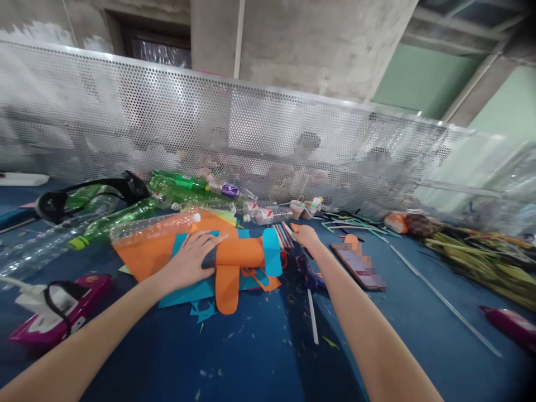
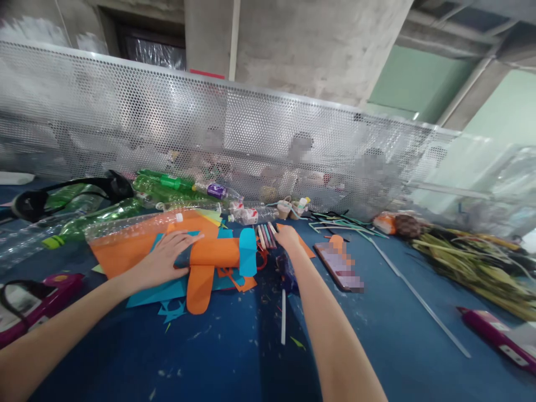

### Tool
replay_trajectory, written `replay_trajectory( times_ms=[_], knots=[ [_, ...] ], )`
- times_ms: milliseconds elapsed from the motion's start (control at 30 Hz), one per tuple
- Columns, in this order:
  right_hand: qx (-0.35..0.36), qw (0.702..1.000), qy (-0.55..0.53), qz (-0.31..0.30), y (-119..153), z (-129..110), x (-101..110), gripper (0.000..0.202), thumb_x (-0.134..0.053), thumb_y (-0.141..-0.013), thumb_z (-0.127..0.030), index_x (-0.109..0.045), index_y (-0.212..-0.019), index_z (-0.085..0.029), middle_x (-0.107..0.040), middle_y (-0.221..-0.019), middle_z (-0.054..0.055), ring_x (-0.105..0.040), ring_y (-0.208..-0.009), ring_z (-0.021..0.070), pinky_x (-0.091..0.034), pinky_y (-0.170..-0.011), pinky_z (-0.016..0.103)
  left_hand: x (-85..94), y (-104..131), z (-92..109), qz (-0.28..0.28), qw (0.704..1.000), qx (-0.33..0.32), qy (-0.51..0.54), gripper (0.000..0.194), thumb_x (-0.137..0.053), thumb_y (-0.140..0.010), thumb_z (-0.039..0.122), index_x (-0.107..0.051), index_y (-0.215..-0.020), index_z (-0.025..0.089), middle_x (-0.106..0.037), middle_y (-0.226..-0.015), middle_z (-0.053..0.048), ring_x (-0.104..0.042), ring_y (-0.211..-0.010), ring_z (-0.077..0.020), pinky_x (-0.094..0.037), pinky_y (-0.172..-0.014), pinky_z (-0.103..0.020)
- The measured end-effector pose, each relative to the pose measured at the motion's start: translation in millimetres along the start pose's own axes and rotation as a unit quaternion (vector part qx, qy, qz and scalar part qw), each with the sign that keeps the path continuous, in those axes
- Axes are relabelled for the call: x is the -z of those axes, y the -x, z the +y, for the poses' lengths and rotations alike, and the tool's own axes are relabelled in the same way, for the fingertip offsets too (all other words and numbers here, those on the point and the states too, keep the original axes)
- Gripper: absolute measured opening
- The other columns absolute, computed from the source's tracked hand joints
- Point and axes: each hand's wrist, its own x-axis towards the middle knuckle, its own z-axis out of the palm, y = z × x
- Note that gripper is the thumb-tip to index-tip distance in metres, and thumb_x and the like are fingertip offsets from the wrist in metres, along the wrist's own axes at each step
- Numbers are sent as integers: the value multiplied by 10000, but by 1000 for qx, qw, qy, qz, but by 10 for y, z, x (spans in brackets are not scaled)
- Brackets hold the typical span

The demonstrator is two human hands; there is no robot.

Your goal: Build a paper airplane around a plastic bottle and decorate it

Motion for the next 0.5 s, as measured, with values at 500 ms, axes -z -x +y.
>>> replay_trajectory(
  times_ms=[500],
  knots=[
    [-52,998,-3,-47,145,-82,110,308,-561,-903,-293,-547,-1176,-152,-572,-1176,94,-599,-980,215,-512,-813,407,62,34,112,56,997,-13,-47,571,-448,-828,237,-328,-1386,245,-526,-1293,-64,-372,-1267,-292,-144,-1087,-559]
  ],
)
